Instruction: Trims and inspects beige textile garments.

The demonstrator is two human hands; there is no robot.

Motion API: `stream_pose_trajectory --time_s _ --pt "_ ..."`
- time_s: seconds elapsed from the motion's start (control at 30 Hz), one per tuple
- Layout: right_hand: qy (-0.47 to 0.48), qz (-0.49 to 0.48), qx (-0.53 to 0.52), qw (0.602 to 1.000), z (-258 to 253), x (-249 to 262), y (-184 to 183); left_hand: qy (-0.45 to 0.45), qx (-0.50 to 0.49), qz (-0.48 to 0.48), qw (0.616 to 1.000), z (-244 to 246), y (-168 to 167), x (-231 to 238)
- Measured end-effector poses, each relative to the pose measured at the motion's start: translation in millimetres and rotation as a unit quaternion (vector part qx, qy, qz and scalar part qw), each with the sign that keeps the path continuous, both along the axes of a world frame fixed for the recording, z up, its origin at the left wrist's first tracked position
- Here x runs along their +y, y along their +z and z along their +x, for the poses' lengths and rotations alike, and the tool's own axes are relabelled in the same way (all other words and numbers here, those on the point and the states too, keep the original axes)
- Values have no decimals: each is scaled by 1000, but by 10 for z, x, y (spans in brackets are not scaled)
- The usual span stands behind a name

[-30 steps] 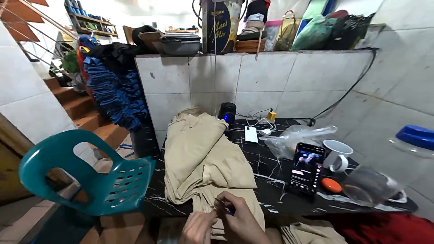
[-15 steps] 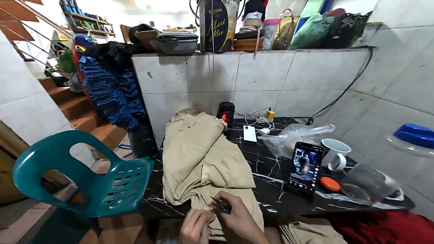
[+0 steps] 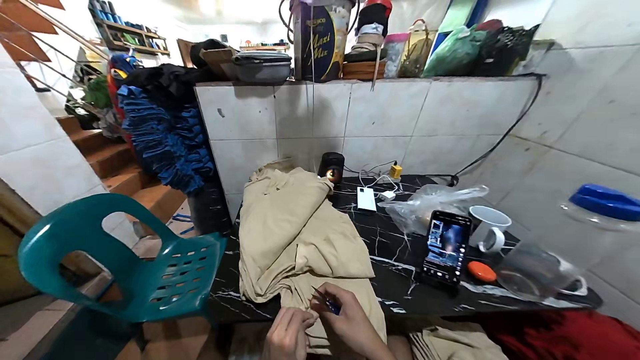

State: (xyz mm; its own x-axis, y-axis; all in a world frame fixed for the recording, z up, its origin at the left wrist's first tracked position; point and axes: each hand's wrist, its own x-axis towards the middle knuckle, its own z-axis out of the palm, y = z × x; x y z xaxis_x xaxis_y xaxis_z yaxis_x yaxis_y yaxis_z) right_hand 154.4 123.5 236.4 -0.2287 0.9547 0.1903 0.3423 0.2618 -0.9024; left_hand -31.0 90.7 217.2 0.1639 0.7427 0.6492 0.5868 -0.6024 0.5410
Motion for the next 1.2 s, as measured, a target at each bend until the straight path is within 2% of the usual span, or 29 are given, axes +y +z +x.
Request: stream_pose_trajectory --time_s 0.13,0.37,0.57,0.67,0.77,0.83,0.93,1.03,1.2 --pt "-4 0 5 1000 -3 -3 1 -3 30 -35 999 13 89 -4" --pt "-14 -9 9 1000 -12 -3 10 0 12 15 1000 -36 -9 5" --pt "-35 -15 5 999 -39 -16 -3 -22 29 3 999 5 49 40" --pt "-62 -9 17 998 -64 -52 -13 -68 -77 -27 994 37 32 72" --pt "-97 32 16 995 -78 -150 3 -93 -193 -79 974 1 37 88" --pt "-114 77 -31 990 -72 -243 72 -92 -232 -105 963 -55 56 80" --pt "-100 153 -159 970 -27 -387 199 -89 -252 -114 957 -113 91 35" --pt "-46 156 -257 953 -8 -491 292 -87 -230 -105 964 -116 108 -36" --pt "-34 152 -287 945 -72 -528 281 -95 -170 -87 977 -107 97 -76"
